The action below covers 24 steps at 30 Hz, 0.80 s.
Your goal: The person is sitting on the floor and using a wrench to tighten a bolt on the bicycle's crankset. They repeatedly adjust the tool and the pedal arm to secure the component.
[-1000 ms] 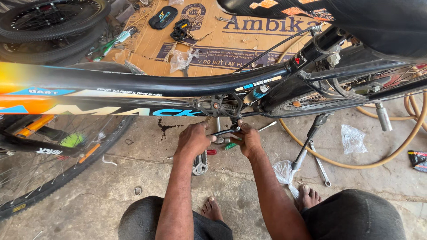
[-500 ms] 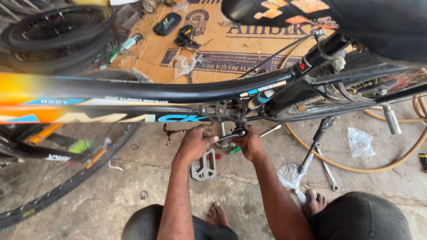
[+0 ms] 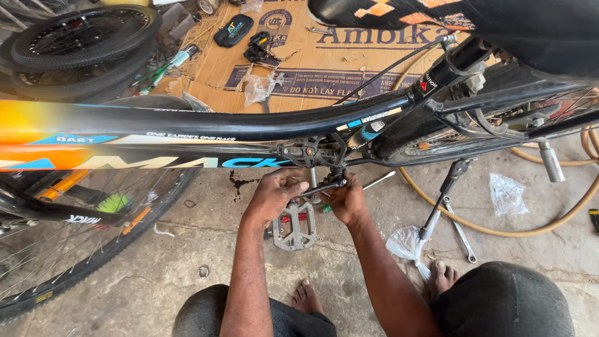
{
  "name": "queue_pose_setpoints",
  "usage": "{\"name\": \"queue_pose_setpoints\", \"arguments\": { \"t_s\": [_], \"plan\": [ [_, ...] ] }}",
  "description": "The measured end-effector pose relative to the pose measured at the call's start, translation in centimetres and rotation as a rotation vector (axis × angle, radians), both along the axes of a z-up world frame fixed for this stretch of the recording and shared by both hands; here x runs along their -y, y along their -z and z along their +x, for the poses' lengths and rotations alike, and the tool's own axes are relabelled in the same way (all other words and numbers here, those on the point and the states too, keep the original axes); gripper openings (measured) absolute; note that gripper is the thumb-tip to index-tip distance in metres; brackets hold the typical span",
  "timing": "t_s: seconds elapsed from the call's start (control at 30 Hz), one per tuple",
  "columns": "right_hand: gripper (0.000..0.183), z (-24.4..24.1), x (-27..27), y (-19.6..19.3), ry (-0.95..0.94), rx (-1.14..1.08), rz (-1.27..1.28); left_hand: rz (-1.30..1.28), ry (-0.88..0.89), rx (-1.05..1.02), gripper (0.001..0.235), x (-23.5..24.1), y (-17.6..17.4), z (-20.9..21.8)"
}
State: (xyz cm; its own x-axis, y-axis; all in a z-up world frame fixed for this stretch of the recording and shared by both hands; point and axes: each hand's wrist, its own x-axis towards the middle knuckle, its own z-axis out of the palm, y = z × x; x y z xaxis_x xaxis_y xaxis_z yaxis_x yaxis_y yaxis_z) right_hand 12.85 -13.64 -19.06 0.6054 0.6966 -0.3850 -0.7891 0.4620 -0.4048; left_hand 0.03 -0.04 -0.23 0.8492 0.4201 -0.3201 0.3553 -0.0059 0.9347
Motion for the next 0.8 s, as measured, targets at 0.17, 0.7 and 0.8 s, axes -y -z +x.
{"name": "queue_pose_setpoints", "arguments": {
  "t_s": [0.17, 0.7, 0.8],
  "plan": [
    [0.044, -0.4, -0.7, -1.2, 0.001, -0.114, 0.154, -0.029, 0.015, 0.076, 0.041, 0.0, 0.2, -0.3],
    [0.035, 0.0, -0.5, -1.6, 0.15, 0.129, -0.297, -0.095, 0.018, 0.05, 0.041, -0.2, 0.1, 0.0],
    [0.037, -0.2, -0.3, -1.5, 0.073, -0.062, 0.003, -0.068, 0.05, 0.047, 0.044, -0.5, 0.4, 0.2]
  ]
}}
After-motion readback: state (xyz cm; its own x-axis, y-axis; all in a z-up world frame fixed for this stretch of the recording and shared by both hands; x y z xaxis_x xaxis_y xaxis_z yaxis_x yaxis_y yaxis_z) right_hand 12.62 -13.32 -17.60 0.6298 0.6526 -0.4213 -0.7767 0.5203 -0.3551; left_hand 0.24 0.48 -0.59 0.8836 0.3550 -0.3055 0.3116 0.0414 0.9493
